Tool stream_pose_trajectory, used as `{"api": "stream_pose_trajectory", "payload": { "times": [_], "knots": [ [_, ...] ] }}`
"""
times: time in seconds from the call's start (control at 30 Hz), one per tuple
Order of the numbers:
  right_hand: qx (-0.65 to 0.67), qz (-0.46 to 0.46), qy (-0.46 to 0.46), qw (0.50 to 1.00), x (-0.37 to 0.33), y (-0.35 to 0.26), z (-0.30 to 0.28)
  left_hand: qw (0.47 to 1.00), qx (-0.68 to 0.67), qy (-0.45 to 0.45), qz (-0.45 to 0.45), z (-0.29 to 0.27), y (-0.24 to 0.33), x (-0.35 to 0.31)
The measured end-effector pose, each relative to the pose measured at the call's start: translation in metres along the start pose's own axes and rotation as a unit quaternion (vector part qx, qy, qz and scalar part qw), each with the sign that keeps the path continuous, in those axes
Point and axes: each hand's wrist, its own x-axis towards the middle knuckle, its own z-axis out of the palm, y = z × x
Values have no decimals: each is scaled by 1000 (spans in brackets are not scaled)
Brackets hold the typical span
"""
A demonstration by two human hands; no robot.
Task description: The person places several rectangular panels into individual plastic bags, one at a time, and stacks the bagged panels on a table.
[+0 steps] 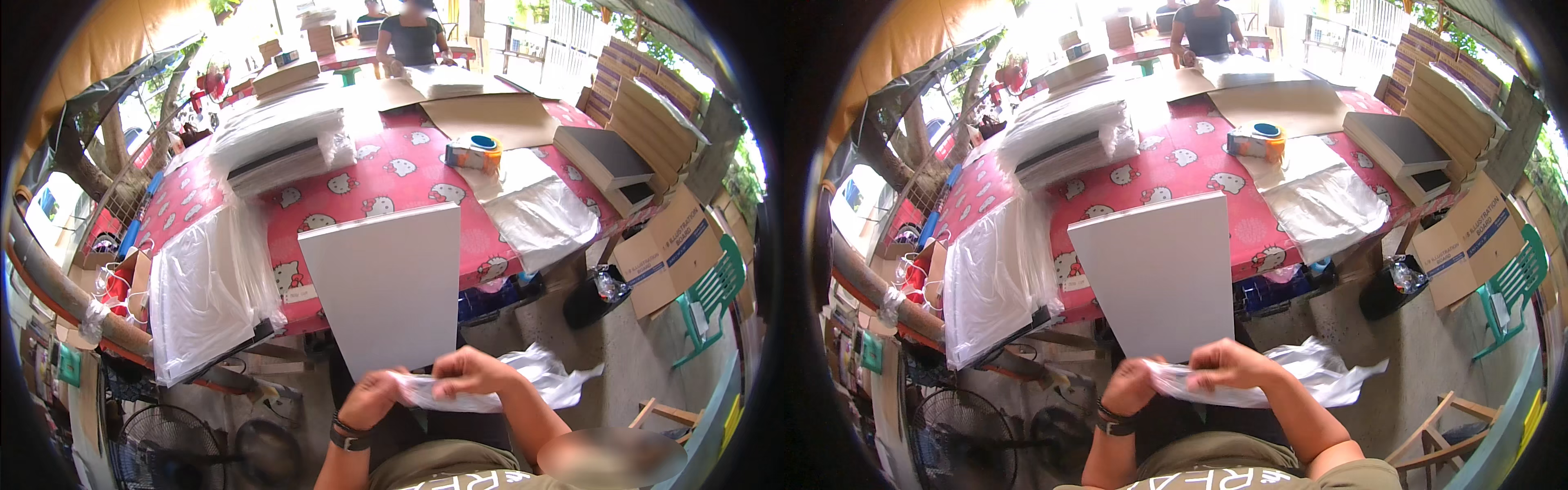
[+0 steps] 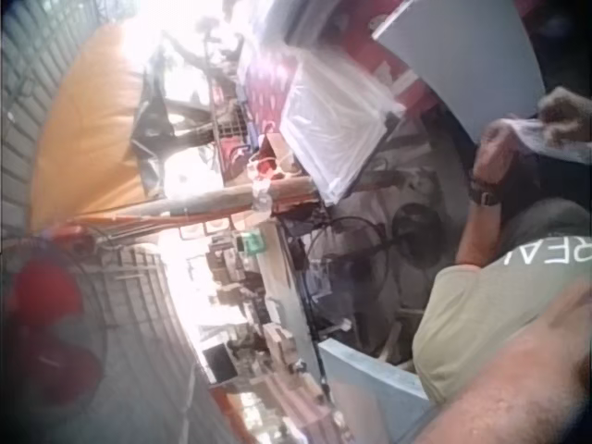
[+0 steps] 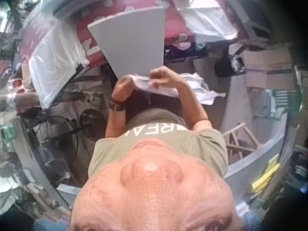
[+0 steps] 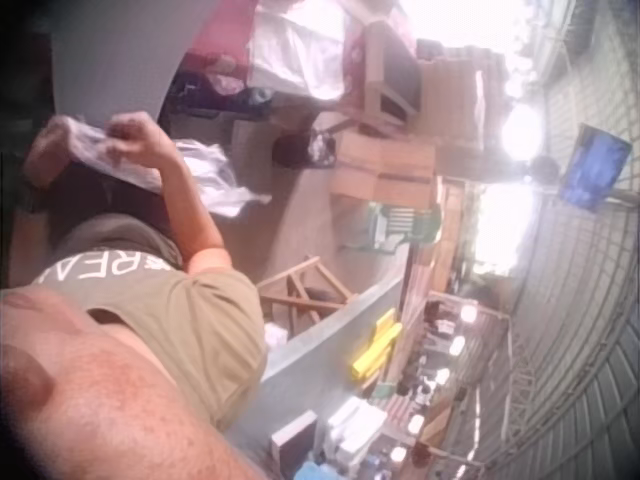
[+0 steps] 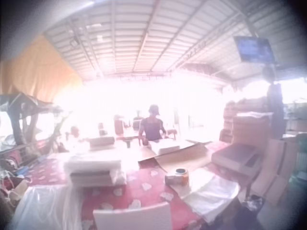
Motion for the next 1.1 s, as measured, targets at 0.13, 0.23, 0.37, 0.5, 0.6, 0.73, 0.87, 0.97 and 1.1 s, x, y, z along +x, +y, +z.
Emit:
{"api": "stream_pose_trajectory", "payload": {
  "times": [0.13, 0.23, 0.37, 0.5, 0.6, 0.73, 0.87, 0.97, 1.1],
  "knots": [
    [213, -159, -272, 925, -13, 34, 1, 891, -383, 110, 217, -11, 26, 8],
    [315, -42, -288, 903, -16, 36, 14, 865, -390, 210, 235, -14, 41, 10],
    [294, -221, 61, 928, -39, 58, -11, 963, -226, 98, 106, -57, 12, -7],
    [613, -288, 56, 733, -42, 16, -50, 966, -18, -250, -59, -65, -8, -10],
    [583, -376, -18, 720, -24, 19, -44, 960, -153, -141, 189, -59, -17, -13],
    [342, -192, -63, 918, -27, 49, -23, 896, -37, 249, 366, -102, 5, -16],
    [241, -115, 66, 961, -34, 27, -37, 970, -72, 80, 216, -68, 81, -14],
    [185, -126, 281, 933, -24, 0, -76, 974, 115, 91, 170, -62, 106, 3],
    [-106, -156, 395, 899, 27, -35, -100, 780, 420, 327, 329, -49, 126, 59]
  ]
}}
